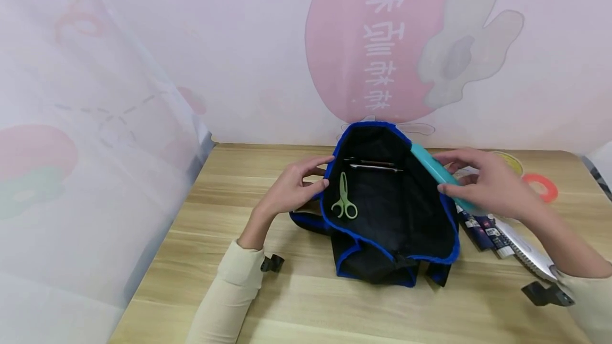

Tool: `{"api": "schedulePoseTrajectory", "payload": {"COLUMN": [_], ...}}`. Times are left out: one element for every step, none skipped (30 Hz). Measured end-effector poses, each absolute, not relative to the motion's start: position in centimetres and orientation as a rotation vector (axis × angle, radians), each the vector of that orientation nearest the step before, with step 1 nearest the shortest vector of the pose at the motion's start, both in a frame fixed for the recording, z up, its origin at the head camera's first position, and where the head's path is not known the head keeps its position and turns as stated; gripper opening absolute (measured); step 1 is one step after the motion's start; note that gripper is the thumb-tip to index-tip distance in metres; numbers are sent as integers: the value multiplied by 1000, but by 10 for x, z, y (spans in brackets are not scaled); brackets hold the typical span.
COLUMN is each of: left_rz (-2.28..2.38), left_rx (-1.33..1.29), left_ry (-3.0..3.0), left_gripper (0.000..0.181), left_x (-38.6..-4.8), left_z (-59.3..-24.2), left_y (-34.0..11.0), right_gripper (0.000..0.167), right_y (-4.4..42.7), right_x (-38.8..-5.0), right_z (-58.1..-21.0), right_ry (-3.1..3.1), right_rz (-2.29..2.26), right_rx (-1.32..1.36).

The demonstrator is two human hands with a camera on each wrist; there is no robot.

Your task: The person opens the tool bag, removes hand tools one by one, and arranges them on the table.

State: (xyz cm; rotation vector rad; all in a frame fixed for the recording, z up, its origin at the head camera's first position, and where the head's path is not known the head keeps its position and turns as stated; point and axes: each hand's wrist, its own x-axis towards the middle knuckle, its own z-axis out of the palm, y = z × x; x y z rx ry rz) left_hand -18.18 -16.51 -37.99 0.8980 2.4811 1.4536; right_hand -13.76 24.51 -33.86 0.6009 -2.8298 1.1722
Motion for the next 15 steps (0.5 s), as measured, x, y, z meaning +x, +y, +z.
{"api": "schedulePoseTrajectory", "payload": {"left_rz": [1453, 1450, 1446, 1444, 1444, 1442, 1444, 1446, 1450, 1454, 1458, 1460, 1463, 1461, 1458], "left_rx": [902, 912, 920, 927, 931, 937, 943, 947, 948, 950, 952, 953, 954, 954, 955], "left_ry": [2484, 2491, 2498, 2505, 2512, 2518, 2521, 2523, 2523, 2520, 2515, 2512, 2508, 2509, 2510], "left_gripper": [54, 55, 55, 55, 54, 54, 54, 55, 55, 55, 55, 55, 55, 55, 55], "left_x": [-182, -182, -183, -183, -183, -183, -184, -184, -184, -184, -184, -184, -184, -184, -184], "left_z": [-380, -380, -381, -382, -382, -383, -384, -385, -386, -386, -387, -387, -387, -387, -388], "left_y": [-165, -166, -166, -166, -167, -167, -167, -168, -168, -168, -168, -169, -169, -169, -170], "right_gripper": [53, 52, 53, 53, 53, 54, 55, 57, 58, 59, 60, 61, 60, 60, 59], "right_y": [249, 253, 257, 261, 265, 270, 274, 279, 284, 289, 294, 299, 305, 310, 315], "right_x": [-136, -135, -133, -132, -131, -130, -129, -128, -127, -125, -124, -123, -121, -119, -118], "right_z": [-340, -342, -343, -345, -347, -349, -351, -353, -356, -358, -360, -363, -365, -368, -370], "right_ry": [-2818, -2813, -2810, -2808, -2806, -2804, -2801, -2801, -2799, -2797, -2799, -2802, -2804, -2808, -2815], "right_rz": [1168, 1157, 1150, 1146, 1135, 1127, 1119, 1108, 1089, 1073, 1051, 1030, 1011, 996, 986], "right_rx": [606, 602, 596, 587, 580, 573, 569, 559, 558, 554, 544, 534, 519, 500, 482]}}
